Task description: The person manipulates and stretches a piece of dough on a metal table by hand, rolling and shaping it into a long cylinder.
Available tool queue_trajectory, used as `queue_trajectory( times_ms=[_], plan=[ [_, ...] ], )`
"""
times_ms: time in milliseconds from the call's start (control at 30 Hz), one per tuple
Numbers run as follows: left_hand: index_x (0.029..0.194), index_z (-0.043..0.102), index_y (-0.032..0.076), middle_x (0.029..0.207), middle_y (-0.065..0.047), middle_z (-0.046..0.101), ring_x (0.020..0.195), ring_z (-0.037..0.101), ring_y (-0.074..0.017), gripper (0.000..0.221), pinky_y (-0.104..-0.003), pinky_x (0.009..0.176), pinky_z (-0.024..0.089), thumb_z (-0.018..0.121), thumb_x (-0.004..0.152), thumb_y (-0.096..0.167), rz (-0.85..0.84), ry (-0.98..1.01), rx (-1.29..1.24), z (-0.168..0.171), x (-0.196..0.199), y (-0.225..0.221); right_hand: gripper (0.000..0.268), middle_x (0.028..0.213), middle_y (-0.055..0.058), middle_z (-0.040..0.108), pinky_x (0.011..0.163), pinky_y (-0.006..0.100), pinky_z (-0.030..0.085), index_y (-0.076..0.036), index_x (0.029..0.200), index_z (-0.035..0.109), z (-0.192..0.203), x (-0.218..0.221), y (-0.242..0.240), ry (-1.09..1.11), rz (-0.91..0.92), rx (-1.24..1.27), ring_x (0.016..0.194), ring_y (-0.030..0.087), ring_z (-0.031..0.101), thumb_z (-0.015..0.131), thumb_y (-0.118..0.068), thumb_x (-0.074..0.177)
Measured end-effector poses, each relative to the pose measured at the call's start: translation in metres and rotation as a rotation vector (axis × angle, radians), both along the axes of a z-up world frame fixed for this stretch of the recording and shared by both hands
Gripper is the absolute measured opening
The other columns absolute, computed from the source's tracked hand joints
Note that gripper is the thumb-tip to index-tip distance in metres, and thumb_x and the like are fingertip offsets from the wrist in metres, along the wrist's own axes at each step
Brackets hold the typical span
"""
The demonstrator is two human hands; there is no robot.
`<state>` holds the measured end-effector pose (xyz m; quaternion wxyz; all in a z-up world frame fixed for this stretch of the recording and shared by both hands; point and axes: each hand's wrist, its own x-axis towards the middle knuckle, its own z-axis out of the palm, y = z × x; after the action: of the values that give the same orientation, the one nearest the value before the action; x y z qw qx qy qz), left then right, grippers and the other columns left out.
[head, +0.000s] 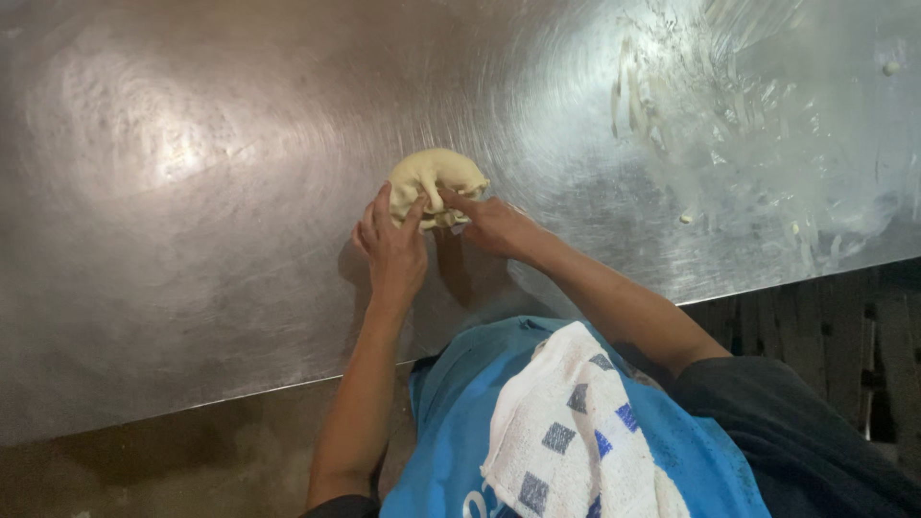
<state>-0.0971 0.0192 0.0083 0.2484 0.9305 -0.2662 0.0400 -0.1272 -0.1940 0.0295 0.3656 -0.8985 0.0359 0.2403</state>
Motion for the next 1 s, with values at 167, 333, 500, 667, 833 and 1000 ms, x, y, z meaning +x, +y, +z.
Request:
queue_trajectory(
  times_ms=[167,333,500,667,833,1000],
  plan=[
    [0.146,0.059,0.023,0.162,-0.018,0.029,0.150,0.022,-0.0395,0.054,-0.070,0.116,0.013,0.063,0.094,0.011,-0.015,0.061,0.092,-0.001,0.009,-0.013,0.071,0.104,0.027,0.072,0.078,0.056,0.054,-0.023,0.154,0.039,-0.013,0.005,-0.002,-0.227,0.004,0.052,0.092,0.046,0.070,0.057,-0.006,0.088],
    [0.143,0.061,0.022,0.163,-0.016,0.028,0.149,0.021,-0.0391,0.054,-0.069,0.115,0.014,0.066,0.090,0.013,-0.006,0.079,0.072,-0.002,0.002,-0.012,0.068,0.102,0.027,0.072,0.081,0.056,0.054,-0.024,0.155,0.040,-0.010,-0.006,0.005,-0.095,0.002,-0.038,0.091,0.044,0.071,0.057,-0.011,0.091],
    [0.135,0.068,0.022,0.163,-0.011,0.036,0.152,0.026,-0.0343,0.042,-0.067,0.120,0.017,0.066,0.094,0.013,0.031,0.040,0.002,-0.001,0.007,-0.012,0.065,0.103,0.026,0.072,0.083,0.055,0.054,-0.029,0.155,0.041,0.006,0.000,-0.001,-0.031,0.005,-0.041,0.090,0.042,0.072,0.055,-0.015,0.093],
    [0.127,0.072,0.020,0.161,-0.015,0.035,0.151,0.024,-0.0374,0.034,-0.070,0.117,0.015,0.066,0.094,0.015,-0.032,0.006,0.066,-0.005,0.017,-0.014,0.063,0.104,0.026,0.073,0.088,0.057,0.052,-0.033,0.157,0.038,0.024,0.007,0.004,0.013,-0.036,-0.109,0.095,0.044,0.072,0.053,-0.019,0.098],
    [0.122,0.073,0.021,0.162,-0.013,0.033,0.153,0.023,-0.0365,0.030,-0.070,0.118,0.013,0.066,0.093,0.015,-0.017,0.039,0.106,-0.008,0.008,-0.015,0.065,0.110,0.021,0.073,0.085,0.055,0.055,-0.033,0.154,0.041,0.020,0.027,0.005,-0.051,-0.034,-0.125,0.098,0.043,0.071,0.059,-0.023,0.093],
    [0.120,0.073,0.019,0.162,-0.015,0.033,0.153,0.021,-0.0357,0.029,-0.070,0.118,0.011,0.066,0.092,0.015,-0.018,0.098,0.041,0.008,0.001,-0.013,0.064,0.115,0.014,0.073,0.085,0.053,0.053,-0.035,0.146,0.044,-0.006,0.039,0.001,-0.074,-0.016,-0.115,0.101,0.041,0.070,0.070,-0.037,0.088]
  ],
)
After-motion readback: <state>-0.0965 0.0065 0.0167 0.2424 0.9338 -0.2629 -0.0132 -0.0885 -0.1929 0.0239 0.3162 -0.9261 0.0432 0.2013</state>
